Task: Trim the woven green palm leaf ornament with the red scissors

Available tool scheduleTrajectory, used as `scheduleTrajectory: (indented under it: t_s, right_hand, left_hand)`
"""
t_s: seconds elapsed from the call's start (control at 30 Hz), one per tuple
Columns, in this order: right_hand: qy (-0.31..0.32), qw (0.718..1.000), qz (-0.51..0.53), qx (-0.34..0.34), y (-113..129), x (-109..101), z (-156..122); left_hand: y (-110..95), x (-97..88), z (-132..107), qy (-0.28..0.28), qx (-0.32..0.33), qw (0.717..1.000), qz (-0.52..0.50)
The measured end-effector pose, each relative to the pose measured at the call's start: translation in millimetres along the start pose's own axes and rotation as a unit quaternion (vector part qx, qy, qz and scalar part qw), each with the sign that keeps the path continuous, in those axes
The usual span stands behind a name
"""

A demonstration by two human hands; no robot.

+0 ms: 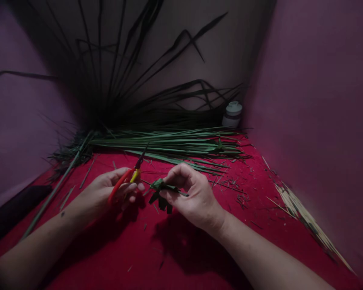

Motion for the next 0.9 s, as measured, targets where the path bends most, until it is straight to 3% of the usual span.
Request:
scheduleTrajectory:
  t_s: [0.17,0.33,0.7,0.9]
  right_hand:
    - [0.009,0.998,-0.061,-0.03,1,3,-3]
    - [0.023,0.993,-0.095,-0.067,4,4,-7]
    - [0.084,0.944,-0.18,-0.263,22,14,-11]
    - [0.077,0.951,-0.174,-0.242,17,15,-11]
  left_hand:
    - [0,5.4,-4,0.044,0.017,0.998,-0.035]
    - [-2,11.8,-10,0.049,0.019,0.998,-0.029]
    - [1,14.4,-13,0.116,0.048,0.991,-0.044]
    - [-1,15.4,-19,0.133,0.039,0.99,-0.026]
Point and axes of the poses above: each hand's wrist, its own z-axis towards the middle knuckle, its own x-axis out of the palm, y = z × x, the point moved 3 cm from there along z, towards the middle knuckle, and after that the axes turned 13 degrees about -z, right-handed, at the moved point
